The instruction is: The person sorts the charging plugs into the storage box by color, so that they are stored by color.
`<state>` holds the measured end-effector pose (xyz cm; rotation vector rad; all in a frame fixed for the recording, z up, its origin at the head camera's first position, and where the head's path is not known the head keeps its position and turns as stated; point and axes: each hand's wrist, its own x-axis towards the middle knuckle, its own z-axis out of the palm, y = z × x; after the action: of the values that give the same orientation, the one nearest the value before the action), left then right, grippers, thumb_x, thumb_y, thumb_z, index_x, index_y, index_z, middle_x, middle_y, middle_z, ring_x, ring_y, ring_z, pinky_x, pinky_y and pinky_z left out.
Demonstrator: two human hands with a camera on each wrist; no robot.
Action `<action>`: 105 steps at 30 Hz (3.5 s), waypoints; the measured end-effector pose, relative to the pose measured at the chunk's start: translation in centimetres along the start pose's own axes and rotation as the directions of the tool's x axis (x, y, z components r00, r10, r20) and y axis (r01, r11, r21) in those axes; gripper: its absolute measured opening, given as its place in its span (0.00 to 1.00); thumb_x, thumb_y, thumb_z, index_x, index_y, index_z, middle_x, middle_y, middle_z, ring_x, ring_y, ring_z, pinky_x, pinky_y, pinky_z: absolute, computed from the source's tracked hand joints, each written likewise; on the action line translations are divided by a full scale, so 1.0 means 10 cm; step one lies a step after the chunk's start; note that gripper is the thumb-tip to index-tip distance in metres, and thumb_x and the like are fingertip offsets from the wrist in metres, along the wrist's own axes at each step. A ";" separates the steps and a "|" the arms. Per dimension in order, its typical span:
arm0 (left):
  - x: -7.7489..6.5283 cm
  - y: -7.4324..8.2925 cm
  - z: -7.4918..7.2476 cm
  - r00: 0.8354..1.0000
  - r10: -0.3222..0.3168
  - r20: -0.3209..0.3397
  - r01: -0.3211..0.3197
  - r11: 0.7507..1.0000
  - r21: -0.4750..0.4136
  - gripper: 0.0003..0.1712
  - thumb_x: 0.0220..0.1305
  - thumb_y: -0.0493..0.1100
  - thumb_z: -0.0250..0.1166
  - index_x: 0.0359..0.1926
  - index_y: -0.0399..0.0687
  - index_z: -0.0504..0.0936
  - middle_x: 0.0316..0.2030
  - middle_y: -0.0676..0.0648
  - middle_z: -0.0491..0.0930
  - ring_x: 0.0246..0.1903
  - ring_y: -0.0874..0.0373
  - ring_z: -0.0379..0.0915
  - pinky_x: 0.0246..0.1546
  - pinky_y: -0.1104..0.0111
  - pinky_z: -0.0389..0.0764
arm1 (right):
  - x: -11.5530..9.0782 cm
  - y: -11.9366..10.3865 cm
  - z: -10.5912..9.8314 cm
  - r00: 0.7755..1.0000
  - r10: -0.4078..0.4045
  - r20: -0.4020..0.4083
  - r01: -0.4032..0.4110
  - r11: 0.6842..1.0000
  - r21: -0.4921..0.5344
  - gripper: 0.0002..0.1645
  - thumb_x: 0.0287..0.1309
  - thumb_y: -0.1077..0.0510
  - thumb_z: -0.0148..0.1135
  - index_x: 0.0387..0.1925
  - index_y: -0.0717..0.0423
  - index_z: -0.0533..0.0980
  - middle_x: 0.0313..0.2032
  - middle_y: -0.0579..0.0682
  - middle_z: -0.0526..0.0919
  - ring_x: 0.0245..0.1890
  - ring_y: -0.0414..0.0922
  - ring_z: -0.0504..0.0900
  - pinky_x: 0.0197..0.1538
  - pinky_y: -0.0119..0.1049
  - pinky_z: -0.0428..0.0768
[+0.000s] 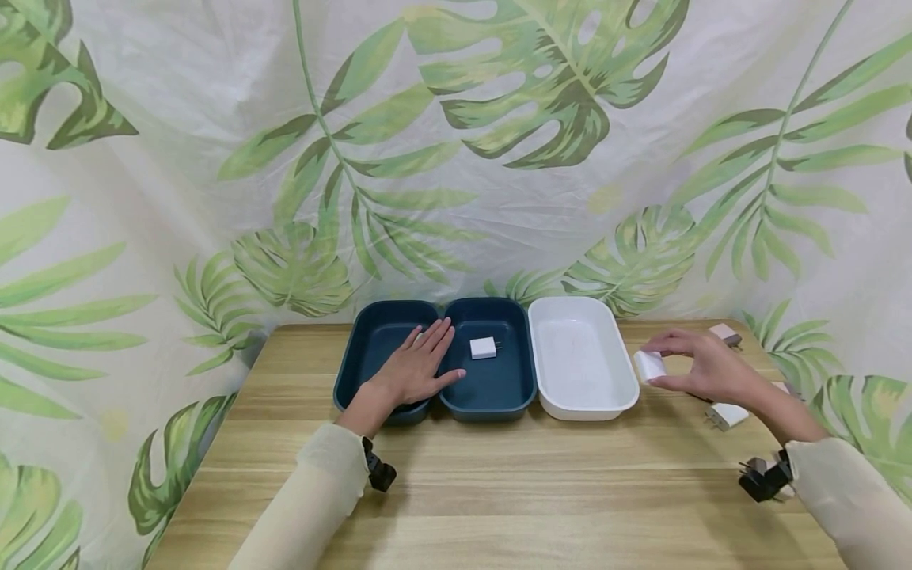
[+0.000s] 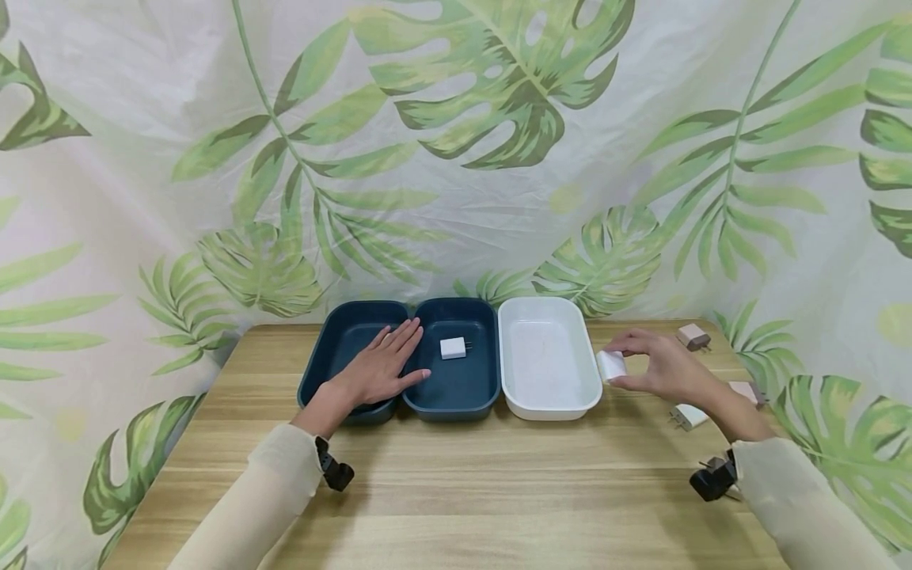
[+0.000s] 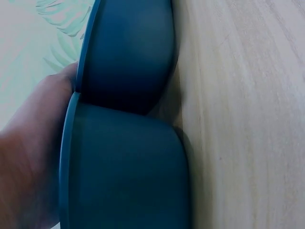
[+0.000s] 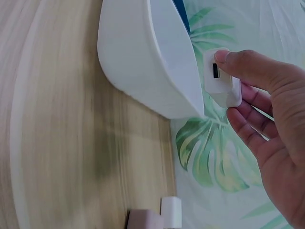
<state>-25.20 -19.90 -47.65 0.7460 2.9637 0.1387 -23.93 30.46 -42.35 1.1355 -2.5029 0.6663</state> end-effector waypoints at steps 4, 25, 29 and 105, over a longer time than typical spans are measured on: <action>-0.01 0.02 0.00 1.000 -0.005 -0.002 0.005 1.000 0.002 0.53 0.78 0.74 0.46 0.86 0.42 0.46 0.86 0.45 0.38 0.85 0.50 0.32 0.83 0.50 0.38 | 0.07 -0.04 0.02 1.000 0.001 0.015 -0.001 1.000 0.005 0.28 0.38 0.61 0.89 0.46 0.55 0.90 0.43 0.45 0.89 0.39 0.42 0.86 0.38 0.26 0.79; 0.00 0.04 0.07 0.999 -0.026 -0.030 0.026 1.000 0.010 0.53 0.79 0.72 0.45 0.86 0.41 0.43 0.86 0.44 0.37 0.85 0.50 0.31 0.83 0.50 0.41 | 0.44 -0.24 0.17 0.999 -0.011 0.052 0.006 0.994 0.105 0.27 0.43 0.61 0.88 0.49 0.54 0.90 0.48 0.46 0.88 0.48 0.47 0.86 0.51 0.25 0.78; 0.01 0.04 0.07 0.999 -0.021 -0.031 0.021 1.000 0.002 0.53 0.80 0.71 0.46 0.86 0.40 0.43 0.86 0.43 0.38 0.85 0.49 0.32 0.83 0.50 0.42 | 0.50 -0.24 0.22 0.998 -0.031 0.049 0.025 0.993 0.111 0.28 0.42 0.60 0.88 0.50 0.54 0.90 0.48 0.45 0.88 0.46 0.45 0.86 0.50 0.29 0.80; 0.00 0.06 0.09 0.999 -0.038 -0.031 0.037 0.999 -0.037 0.50 0.81 0.69 0.45 0.86 0.41 0.44 0.86 0.44 0.37 0.85 0.50 0.30 0.83 0.49 0.41 | 1.51 -0.48 1.33 0.980 0.020 0.200 -0.074 0.961 0.265 0.27 0.51 0.52 0.85 0.51 0.61 0.88 0.47 0.54 0.90 0.43 0.47 0.87 0.50 0.44 0.88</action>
<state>-24.88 -19.34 -48.44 0.6896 2.9946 0.2028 -31.03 11.28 -45.27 1.2947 -2.6700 0.9805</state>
